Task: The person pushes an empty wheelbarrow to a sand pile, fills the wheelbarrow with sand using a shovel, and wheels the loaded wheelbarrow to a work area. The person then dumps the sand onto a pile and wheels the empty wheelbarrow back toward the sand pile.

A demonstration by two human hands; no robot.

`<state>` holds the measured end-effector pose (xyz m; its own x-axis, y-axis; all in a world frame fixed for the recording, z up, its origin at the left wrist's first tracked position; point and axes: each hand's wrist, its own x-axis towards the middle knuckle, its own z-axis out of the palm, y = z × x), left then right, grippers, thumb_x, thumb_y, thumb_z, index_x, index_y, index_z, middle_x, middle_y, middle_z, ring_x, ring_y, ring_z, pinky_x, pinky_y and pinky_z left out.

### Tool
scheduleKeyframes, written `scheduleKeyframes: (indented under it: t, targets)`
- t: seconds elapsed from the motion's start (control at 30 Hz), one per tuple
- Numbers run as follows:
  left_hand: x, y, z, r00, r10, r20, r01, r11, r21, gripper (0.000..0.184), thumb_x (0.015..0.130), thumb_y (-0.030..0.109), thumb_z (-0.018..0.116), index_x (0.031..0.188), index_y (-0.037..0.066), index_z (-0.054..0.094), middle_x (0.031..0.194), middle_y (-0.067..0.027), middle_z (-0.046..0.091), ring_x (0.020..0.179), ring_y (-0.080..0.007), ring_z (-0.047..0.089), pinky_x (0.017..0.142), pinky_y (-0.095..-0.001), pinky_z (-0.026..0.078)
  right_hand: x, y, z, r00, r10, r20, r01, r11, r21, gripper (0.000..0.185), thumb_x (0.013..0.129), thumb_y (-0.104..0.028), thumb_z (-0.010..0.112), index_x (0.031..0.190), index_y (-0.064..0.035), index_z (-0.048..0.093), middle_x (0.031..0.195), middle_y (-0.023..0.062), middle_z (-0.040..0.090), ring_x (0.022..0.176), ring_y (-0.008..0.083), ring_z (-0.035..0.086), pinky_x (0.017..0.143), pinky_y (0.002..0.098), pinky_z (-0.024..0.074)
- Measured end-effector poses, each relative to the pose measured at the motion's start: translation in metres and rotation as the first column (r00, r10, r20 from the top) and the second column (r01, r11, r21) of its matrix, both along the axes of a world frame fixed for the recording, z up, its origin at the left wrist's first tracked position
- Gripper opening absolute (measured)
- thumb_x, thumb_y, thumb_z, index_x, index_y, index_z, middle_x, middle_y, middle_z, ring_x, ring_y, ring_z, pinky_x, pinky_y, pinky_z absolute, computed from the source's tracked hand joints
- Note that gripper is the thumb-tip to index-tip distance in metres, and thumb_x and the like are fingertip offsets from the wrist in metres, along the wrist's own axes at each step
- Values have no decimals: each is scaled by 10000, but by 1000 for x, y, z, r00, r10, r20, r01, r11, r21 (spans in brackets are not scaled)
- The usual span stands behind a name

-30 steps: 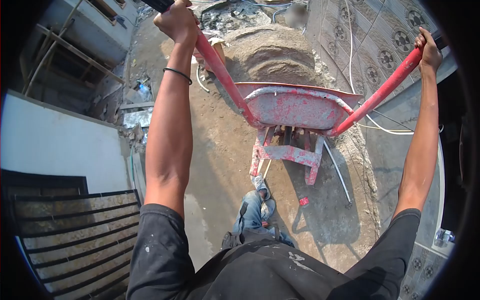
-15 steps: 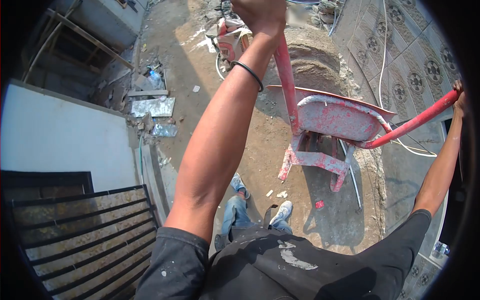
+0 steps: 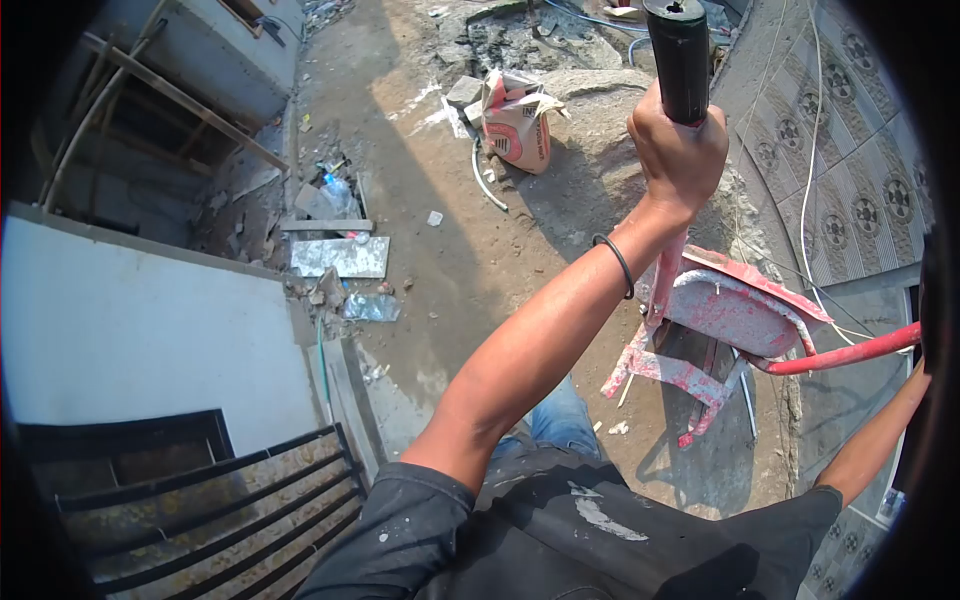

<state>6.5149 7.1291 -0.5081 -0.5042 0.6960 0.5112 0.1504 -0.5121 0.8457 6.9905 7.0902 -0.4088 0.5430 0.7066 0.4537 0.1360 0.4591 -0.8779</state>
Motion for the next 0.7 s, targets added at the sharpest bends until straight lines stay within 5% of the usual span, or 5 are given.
scheduleKeyframes:
  t: [0.07,0.13,0.33,0.53,0.7]
  targets:
    - [-3,16,-7,995,-89,48,92,994,-54,68,614,-20,493,615,7,430,511,-111,408,440,-238,426,461,-334,354,7,-4,-3,1000,16,1,-16,1000,1,151,782,-98,595,695,-93,471,503,-8,383,386,90,350,366,221,310]
    - [-9,33,-14,986,-141,91,145,989,-38,245,645,-8,499,466,41,338,421,18,389,382,-79,397,372,-247,295,-3,-15,-2,999,-51,2,51,999,9,155,782,-99,598,699,-96,468,508,-11,376,390,89,350,366,219,307]
    - [-54,66,-27,748,-520,413,619,771,-149,109,701,-37,489,715,37,410,519,-22,448,429,-102,444,413,-246,375,-52,-46,-7,979,-173,110,169,984,46,135,797,-156,616,723,-121,509,515,-10,402,387,92,378,373,212,333]
    - [-171,72,-76,660,-511,551,702,681,-210,155,686,-22,508,701,51,372,578,-64,431,476,-151,442,499,-301,421,-181,-96,-21,992,-13,129,20,999,-48,111,853,-57,468,769,-70,396,578,-13,341,492,63,332,530,204,284]
    - [-232,108,-121,555,-618,556,811,550,-198,169,685,20,511,672,69,350,552,-53,400,475,-157,410,504,-314,398,-328,-125,-28,954,-225,199,238,970,-45,141,830,-36,467,736,-74,370,575,-4,348,480,80,340,528,213,287]
